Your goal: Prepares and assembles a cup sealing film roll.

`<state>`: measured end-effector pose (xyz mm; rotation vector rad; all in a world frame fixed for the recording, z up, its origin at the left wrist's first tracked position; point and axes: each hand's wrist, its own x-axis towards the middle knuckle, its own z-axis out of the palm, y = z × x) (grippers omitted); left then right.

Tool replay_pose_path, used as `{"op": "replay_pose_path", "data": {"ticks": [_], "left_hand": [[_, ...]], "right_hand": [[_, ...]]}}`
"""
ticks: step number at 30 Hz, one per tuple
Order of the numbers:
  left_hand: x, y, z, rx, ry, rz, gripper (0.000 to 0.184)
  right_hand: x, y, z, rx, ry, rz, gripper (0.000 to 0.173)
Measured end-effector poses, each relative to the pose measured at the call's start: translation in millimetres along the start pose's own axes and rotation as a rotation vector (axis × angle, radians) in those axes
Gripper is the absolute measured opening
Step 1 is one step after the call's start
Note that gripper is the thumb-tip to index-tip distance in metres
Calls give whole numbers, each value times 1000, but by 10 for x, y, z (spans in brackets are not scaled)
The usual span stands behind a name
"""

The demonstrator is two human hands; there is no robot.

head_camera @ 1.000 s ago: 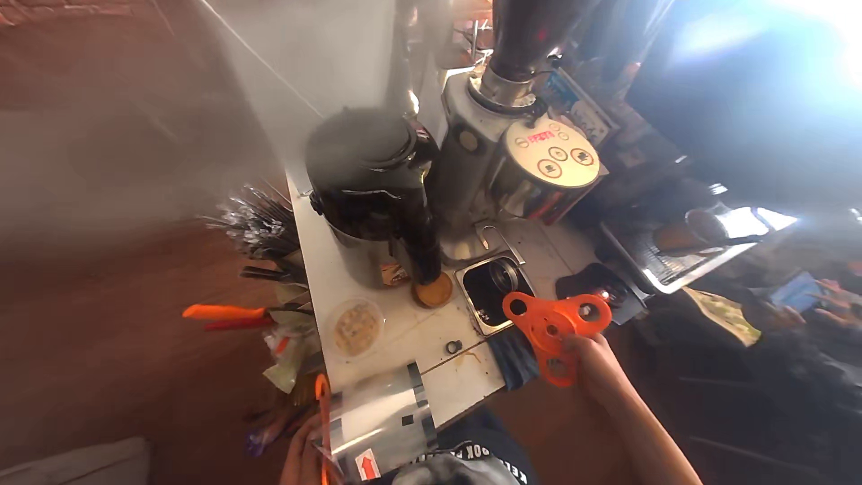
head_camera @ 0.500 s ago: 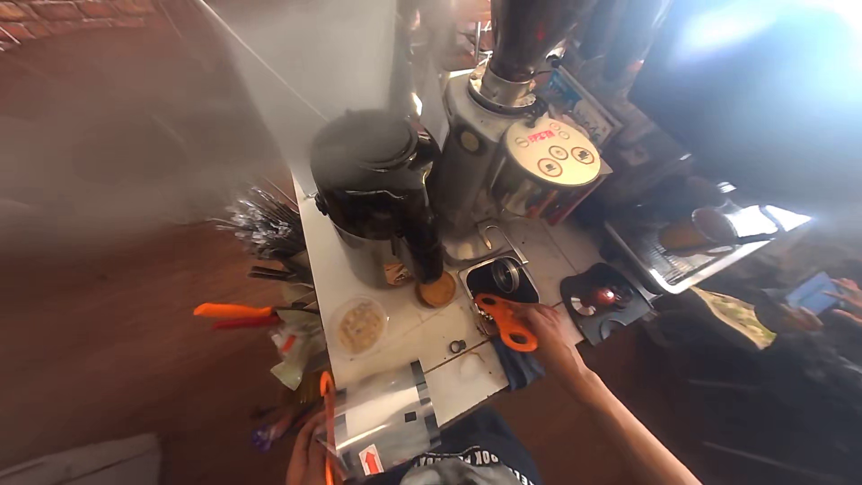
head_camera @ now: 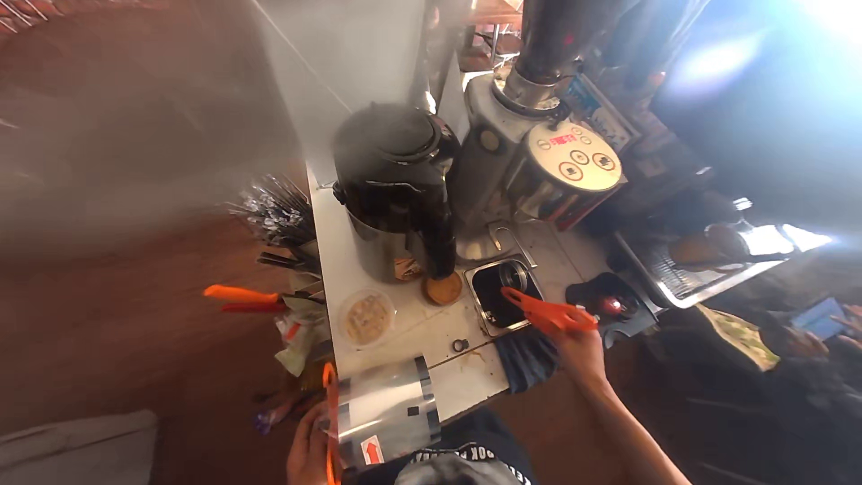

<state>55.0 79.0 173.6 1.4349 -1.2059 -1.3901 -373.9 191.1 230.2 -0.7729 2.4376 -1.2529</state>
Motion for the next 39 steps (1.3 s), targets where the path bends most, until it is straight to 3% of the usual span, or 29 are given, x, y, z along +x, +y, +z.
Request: {"op": "replay_pose_path", "data": {"ticks": [2, 5, 7, 9, 11, 14, 16, 19, 22, 27, 30, 34, 36, 39], "left_hand": [[-13, 17, 9, -15, 0, -12, 34], [-8, 17, 15, -33, 11, -18, 34], [-3, 2, 3, -35, 2, -25, 34], [9, -19, -4, -49, 7, -25, 32], [8, -26, -13, -42, 3, -24, 32], [5, -11, -13, -40, -8, -11, 32], [15, -6, -10, -52, -11, -3, 31], [26, -28, -26, -36, -24, 8, 33], [31, -37, -28, -34, -28, 13, 34], [19, 21, -7, 15, -8, -47, 34], [27, -7, -11, -8, -13, -13, 35], [33, 25, -1, -14, -5, -34, 33], [38, 34, 8, -7, -1, -43, 34], [41, 8, 5, -14, 5, -29, 34]], "right_hand": [[-49, -65, -33, 121, 56, 297, 24], [-60, -47, -34, 179, 84, 418, 23], [-60, -5, 0, 172, 87, 333, 24], [-40, 50, 45, 59, 0, 99, 24], [53, 136, 82, -208, -161, -228, 20], [197, 139, 129, -548, -349, -401, 27], [262, 128, 175, -577, -369, -402, 28], [504, 105, 164, -667, -591, -348, 29], [736, -197, 33, -809, -798, -289, 28], [670, -166, -223, -511, -504, -156, 22], [583, -214, -268, -329, -447, 66, 26], [417, -94, -276, -190, -369, 166, 26], [228, 15, -283, -137, -269, 85, 24], [-196, 414, -291, -178, -2, -437, 22]]}}
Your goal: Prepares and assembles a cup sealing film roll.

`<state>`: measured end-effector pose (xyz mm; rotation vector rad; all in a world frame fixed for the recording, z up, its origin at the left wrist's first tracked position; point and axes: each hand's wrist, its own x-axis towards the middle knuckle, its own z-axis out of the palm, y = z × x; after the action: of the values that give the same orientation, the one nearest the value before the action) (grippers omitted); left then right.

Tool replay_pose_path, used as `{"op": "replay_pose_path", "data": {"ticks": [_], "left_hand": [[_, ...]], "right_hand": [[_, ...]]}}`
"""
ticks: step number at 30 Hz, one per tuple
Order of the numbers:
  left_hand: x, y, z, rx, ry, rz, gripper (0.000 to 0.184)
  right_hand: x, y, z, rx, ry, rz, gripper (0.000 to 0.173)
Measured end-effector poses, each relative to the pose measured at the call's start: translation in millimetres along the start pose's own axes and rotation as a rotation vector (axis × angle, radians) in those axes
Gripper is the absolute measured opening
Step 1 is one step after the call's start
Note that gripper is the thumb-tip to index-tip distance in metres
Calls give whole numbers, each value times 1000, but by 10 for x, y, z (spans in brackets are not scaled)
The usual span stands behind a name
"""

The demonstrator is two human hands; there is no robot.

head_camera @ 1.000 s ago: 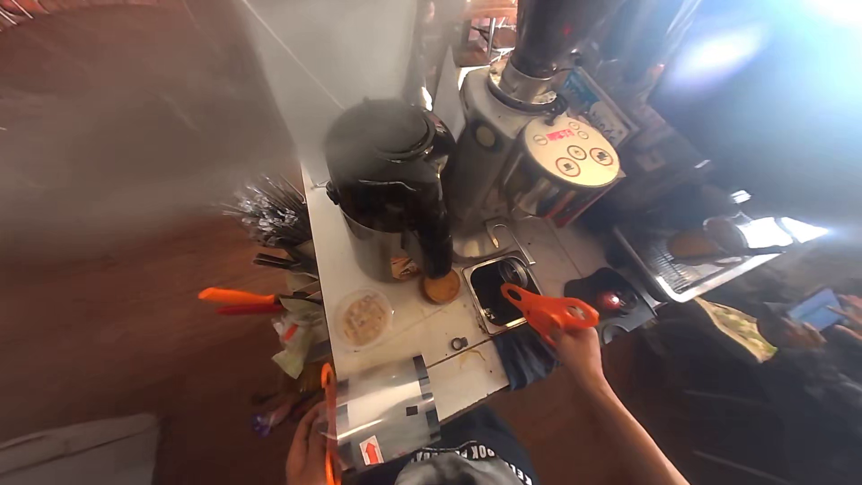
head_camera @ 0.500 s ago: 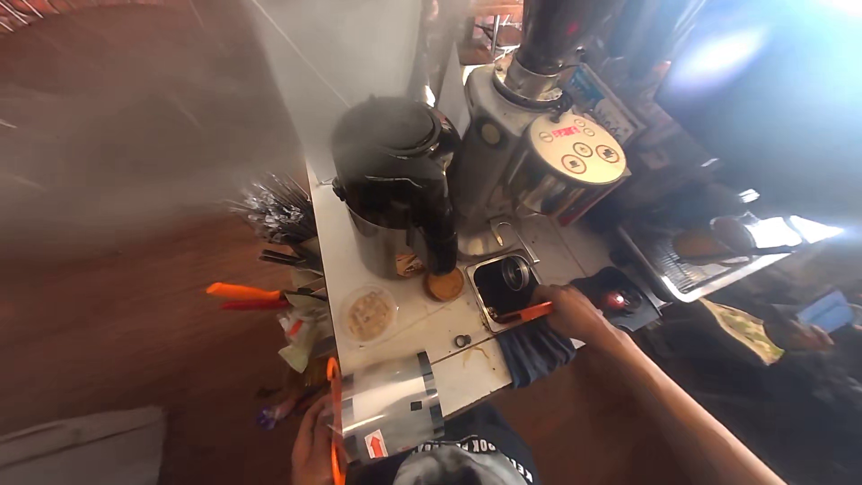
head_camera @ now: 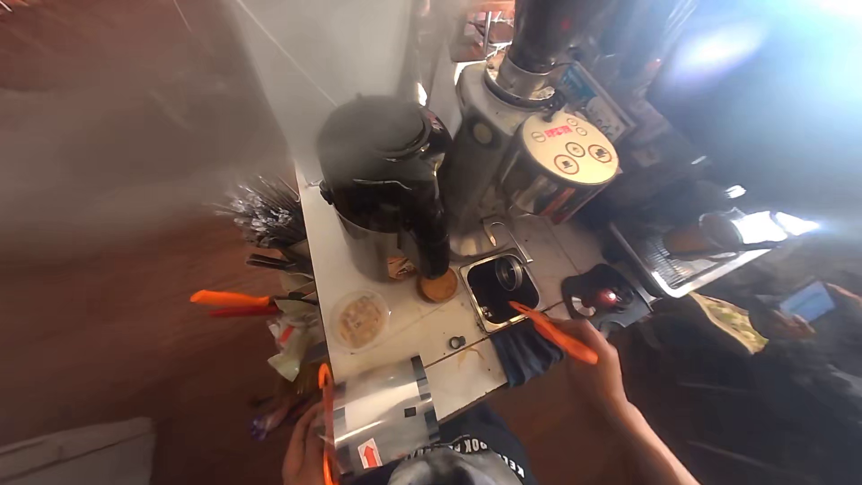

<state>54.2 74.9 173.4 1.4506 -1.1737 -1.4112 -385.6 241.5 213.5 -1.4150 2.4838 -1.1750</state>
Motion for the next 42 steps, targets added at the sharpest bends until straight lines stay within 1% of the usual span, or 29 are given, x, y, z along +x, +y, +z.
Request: {"op": "replay_pose_path", "data": {"ticks": [1, 2, 4, 5, 6, 9, 10, 11, 14, 15, 16, 18, 19, 20, 21, 22, 23, 24, 25, 27, 29, 32, 34, 36, 37, 38, 39, 40, 42], "left_hand": [[4, -26, -16, -7, -9, 12, 34], [7, -42, -31, -9, -15, 21, 35], [15, -54, -51, -9, -28, 20, 35], [9, -56, -46, -8, -26, 13, 34], [10, -63, -49, -14, -35, 15, 34], [20, -73, -74, -48, -51, 35, 34], [27, -67, -77, -53, -55, 43, 34], [32, -62, -77, -50, -59, 45, 34], [38, -49, -97, -45, -84, 54, 33], [45, -43, -102, -42, -95, 56, 33], [57, -40, -106, -39, -105, 56, 33], [64, -50, -115, -38, -108, 46, 33], [65, -62, -112, -39, -100, 44, 33], [61, -72, -114, -35, -98, 44, 33], [56, -79, -123, -39, -100, 50, 34], [63, -80, -121, -45, -100, 56, 34], [76, -85, -114, -51, -99, 58, 33], [77, -86, -105, -61, -93, 55, 32], [78, -85, -104, -66, -98, 54, 31], [82, -74, -95, -74, -109, 50, 31], [86, -66, -91, -89, -111, 51, 31], [91, -90, -100, -119, -119, 57, 30], [80, -92, -103, -119, -118, 62, 29], [92, -86, -88, -131, -101, 63, 29], [93, -74, -82, -136, -98, 63, 30], [95, -57, -65, -129, -85, 56, 30], [88, -51, -50, -126, -74, 44, 31], [72, -64, -58, -108, -72, 34, 32], [78, -46, -71, -82, -62, 14, 31]], "right_hand": [[-190, 89, 32, -46, 54, -109, 24], [-386, 177, 95, -86, 67, -150, 24], [-757, 347, 290, -141, 4, -100, 25], [-892, 423, 375, -178, -3, -64, 23], [-951, 457, 432, -201, 33, -48, 23], [-893, 381, 488, -244, 279, -59, 22], [-863, 355, 499, -280, 322, -62, 21], [-858, 353, 513, -304, 310, -56, 21], [-920, 437, 545, -352, 112, -7, 23], [-904, 445, 512, -329, 117, 5, 24], [-866, 433, 468, -285, 177, 21, 23], [-783, 366, 359, -139, 397, 66, 23], [-742, 339, 300, -57, 497, 112, 23], [-697, 277, 240, 51, 584, 200, 21], [-649, 183, 186, 178, 663, 356, 23], [-574, 88, 126, 346, 712, 560, 28], [-485, 62, 68, 521, 751, 720, 31], [-423, 36, 1, 702, 752, 831, 31], [-384, 2, -57, 840, 729, 899, 30], [-338, -27, -97, 945, 728, 935, 30], [-339, -39, -93, 881, 741, 882, 32], [-404, -5, -76, 642, 723, 696, 29], [-590, -11, -138, 493, 605, 582, 29], [-811, -16, -232, 451, 355, 513, 24], [-906, 32, -257, 461, 206, 515, 23], [-969, 99, -250, 468, 94, 559, 23], [-1028, 179, -218, 437, 51, 653, 22], [-1113, 254, -177, 361, 58, 803, 22], [-1355, 395, -85, 219, 139, 1188, 26]]}}
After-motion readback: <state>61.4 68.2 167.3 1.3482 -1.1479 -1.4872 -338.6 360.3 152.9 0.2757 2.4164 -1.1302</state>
